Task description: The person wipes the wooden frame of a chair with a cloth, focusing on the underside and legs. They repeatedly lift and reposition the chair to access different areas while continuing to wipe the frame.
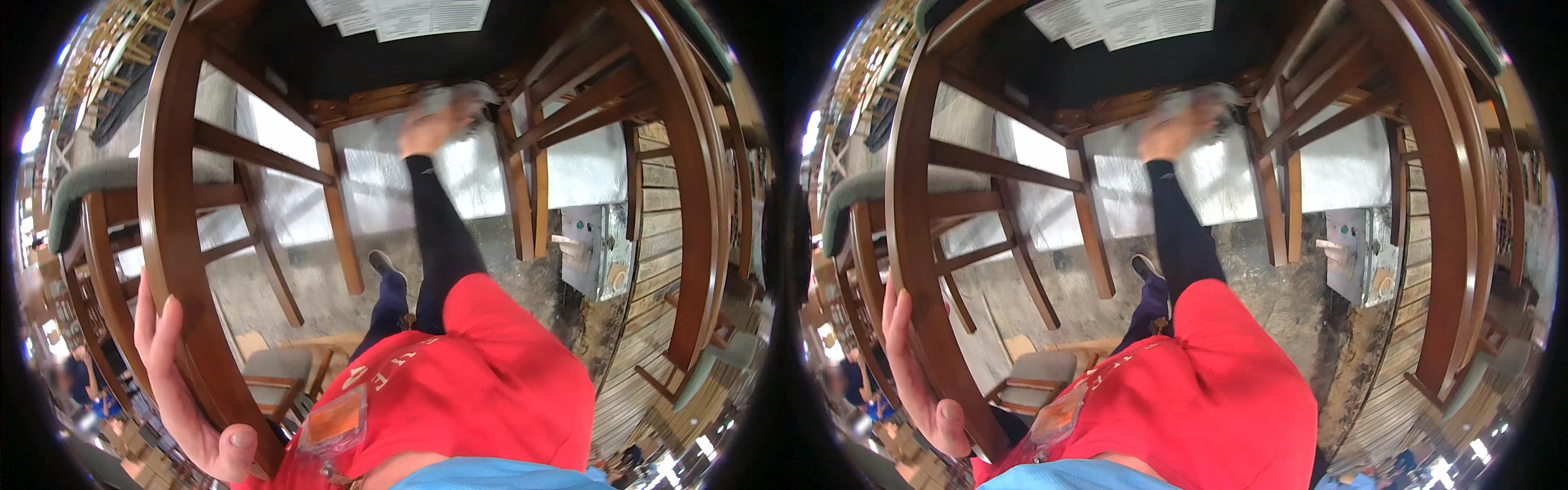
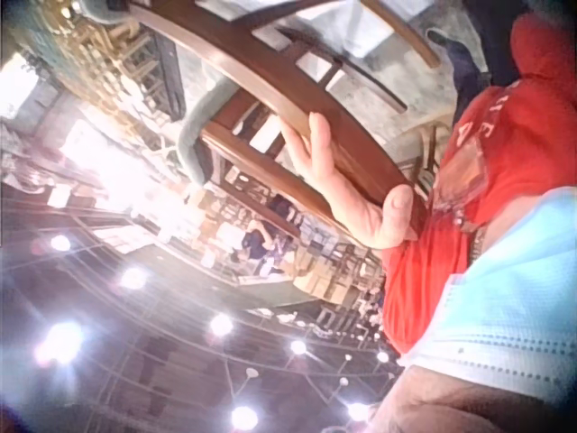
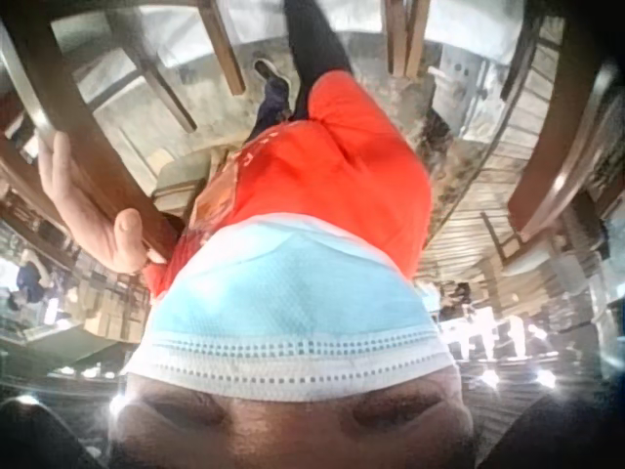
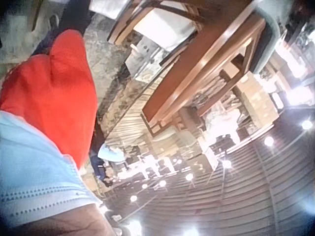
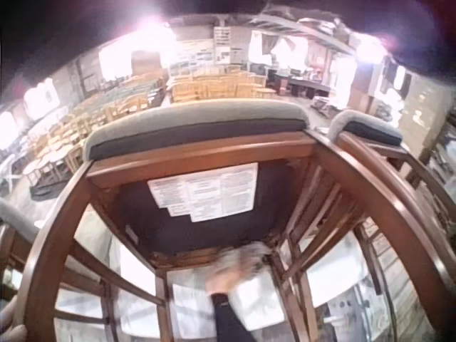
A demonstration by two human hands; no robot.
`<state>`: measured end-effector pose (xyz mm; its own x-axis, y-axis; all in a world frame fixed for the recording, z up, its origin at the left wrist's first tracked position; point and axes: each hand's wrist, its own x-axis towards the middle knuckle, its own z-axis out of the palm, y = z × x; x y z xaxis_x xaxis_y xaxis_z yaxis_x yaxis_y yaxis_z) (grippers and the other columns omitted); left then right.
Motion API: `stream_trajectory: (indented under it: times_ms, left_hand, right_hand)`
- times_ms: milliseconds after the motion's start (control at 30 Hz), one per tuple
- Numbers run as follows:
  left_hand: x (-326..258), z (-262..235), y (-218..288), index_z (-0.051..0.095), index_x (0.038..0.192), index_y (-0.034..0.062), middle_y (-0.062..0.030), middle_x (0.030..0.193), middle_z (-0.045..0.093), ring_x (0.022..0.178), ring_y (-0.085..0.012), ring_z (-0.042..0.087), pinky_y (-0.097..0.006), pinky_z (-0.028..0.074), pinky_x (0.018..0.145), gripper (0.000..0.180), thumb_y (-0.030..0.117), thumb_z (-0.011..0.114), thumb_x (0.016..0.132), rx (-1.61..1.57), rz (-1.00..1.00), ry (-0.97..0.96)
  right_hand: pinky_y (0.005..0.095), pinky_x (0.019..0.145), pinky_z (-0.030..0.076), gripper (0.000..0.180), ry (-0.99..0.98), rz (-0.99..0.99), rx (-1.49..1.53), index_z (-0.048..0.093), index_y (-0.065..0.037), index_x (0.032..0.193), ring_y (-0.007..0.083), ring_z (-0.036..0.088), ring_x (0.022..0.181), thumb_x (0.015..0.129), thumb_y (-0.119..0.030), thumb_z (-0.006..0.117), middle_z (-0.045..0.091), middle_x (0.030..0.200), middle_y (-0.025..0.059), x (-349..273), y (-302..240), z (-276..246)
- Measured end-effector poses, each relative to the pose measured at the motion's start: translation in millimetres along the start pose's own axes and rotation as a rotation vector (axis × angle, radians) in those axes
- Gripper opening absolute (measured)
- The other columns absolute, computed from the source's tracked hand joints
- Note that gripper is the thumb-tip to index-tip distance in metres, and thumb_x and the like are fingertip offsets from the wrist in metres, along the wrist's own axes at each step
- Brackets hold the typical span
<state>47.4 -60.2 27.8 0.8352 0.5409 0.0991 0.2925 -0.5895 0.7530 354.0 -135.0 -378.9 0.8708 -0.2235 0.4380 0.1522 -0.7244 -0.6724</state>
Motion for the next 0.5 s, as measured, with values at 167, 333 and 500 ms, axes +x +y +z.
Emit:
stream_trajectory:
  times_ms: [167, 333, 500]
  left_hand:
    - [-1.3, 3.2, 11.0, 0.038, 0.151, -0.0044, -0.0233, 0.164, 0.024, 0.149, -0.0341, 0.033, -0.048, 0.031, 0.116, 0.103, 0.068, 0.062, 0.082, 0.024, -0.048, -0.003]
    - [-3.7, 3.7, 9.8, 0.04, 0.151, -0.0026, -0.0218, 0.163, 0.028, 0.149, -0.032, 0.034, -0.048, 0.034, 0.113, 0.098, 0.066, 0.06, 0.084, 0.065, -0.066, 0.011]
    - [11.0, 2.0, 8.9, 0.034, 0.147, -0.0155, -0.0247, 0.162, 0.024, 0.149, -0.0396, 0.028, -0.049, 0.023, 0.121, 0.078, 0.032, 0.065, 0.093, -0.197, 0.124, -0.178]
  right_hand:
    - [0.0643, 0.122, 0.009, 0.095, -0.607, -0.562, 0.169, 0.042, 0.0, 0.15, 0.0408, 0.014, 0.154, 0.072, -0.039, 0.08, 0.032, 0.16, 0.0211, -108.1, -75.0, -4.9]
    - [0.0667, 0.121, 0.006, 0.096, -0.484, -0.306, -0.029, 0.035, 0.0, 0.154, 0.0401, 0.013, 0.155, 0.079, -0.044, 0.076, 0.026, 0.163, 0.0226, -49.3, -15.3, -21.9]
    - [0.0527, 0.124, 0.009, 0.087, 0.301, 0.25, 0.278, 0.019, 0.01, 0.155, 0.0481, 0.012, 0.152, 0.098, -0.04, 0.061, 0.018, 0.162, 0.0324, 79.8, 19.3, -4.1]
